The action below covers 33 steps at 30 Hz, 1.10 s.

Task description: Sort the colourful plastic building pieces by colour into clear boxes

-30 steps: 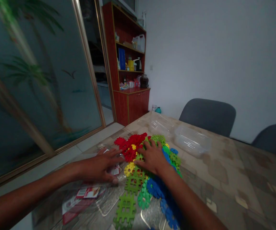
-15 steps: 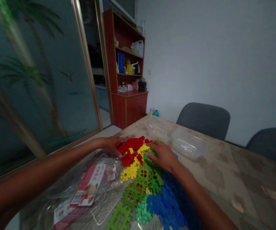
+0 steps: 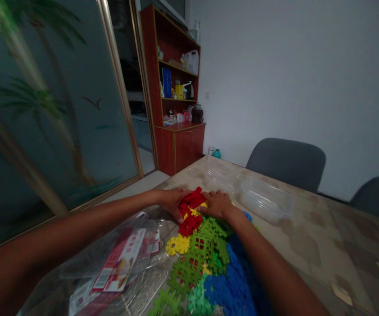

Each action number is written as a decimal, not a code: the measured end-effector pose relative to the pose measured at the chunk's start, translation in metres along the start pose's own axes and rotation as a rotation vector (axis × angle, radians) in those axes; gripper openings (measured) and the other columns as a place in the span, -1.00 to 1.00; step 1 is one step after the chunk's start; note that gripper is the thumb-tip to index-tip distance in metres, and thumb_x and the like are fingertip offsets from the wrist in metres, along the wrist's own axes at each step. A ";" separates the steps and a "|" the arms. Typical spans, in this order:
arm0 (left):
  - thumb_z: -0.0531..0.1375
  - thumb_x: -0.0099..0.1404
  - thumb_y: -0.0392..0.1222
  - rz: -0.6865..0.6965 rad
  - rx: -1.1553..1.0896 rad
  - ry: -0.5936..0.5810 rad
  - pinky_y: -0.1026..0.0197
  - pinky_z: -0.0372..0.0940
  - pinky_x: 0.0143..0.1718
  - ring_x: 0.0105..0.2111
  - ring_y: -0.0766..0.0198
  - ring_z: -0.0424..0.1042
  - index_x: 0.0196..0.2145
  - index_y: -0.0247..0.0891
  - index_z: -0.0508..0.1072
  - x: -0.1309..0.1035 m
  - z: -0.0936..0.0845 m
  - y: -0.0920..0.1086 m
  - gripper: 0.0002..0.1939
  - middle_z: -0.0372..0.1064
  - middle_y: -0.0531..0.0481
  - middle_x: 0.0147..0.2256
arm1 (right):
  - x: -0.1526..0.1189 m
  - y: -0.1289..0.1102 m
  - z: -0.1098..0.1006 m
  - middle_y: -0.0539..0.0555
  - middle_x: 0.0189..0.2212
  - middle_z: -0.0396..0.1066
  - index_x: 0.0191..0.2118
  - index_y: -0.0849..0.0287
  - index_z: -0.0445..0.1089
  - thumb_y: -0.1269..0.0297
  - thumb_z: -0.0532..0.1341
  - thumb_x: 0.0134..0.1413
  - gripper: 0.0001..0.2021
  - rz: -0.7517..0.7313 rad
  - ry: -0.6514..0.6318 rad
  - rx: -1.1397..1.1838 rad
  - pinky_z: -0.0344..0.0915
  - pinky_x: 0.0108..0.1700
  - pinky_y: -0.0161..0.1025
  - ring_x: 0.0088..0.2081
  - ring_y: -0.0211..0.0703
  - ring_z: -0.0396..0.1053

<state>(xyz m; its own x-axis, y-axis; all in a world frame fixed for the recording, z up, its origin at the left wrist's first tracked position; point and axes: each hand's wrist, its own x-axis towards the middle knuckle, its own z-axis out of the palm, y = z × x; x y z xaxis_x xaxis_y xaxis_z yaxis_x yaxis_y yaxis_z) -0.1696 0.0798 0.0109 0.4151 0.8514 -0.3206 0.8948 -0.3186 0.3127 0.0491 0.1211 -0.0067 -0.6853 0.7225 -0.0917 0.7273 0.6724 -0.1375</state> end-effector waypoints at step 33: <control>0.49 -0.15 0.18 0.435 -0.078 -0.068 -0.09 0.28 0.08 0.11 -0.28 0.31 0.35 -0.26 -0.06 -0.001 0.077 0.194 0.27 0.09 -0.40 0.19 | -0.233 0.059 0.032 0.26 0.04 0.41 0.12 0.15 0.36 -0.03 0.15 0.22 -0.53 0.054 0.139 0.130 0.25 0.07 0.08 0.05 0.15 0.35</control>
<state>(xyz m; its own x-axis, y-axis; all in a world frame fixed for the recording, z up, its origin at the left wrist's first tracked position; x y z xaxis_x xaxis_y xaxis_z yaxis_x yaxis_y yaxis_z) 0.0158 -0.0153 0.0030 0.7622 0.6151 -0.2020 0.6209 -0.6061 0.4972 0.2501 -0.0124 -0.0246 -0.6275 0.7779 0.0332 0.7453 0.6124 -0.2635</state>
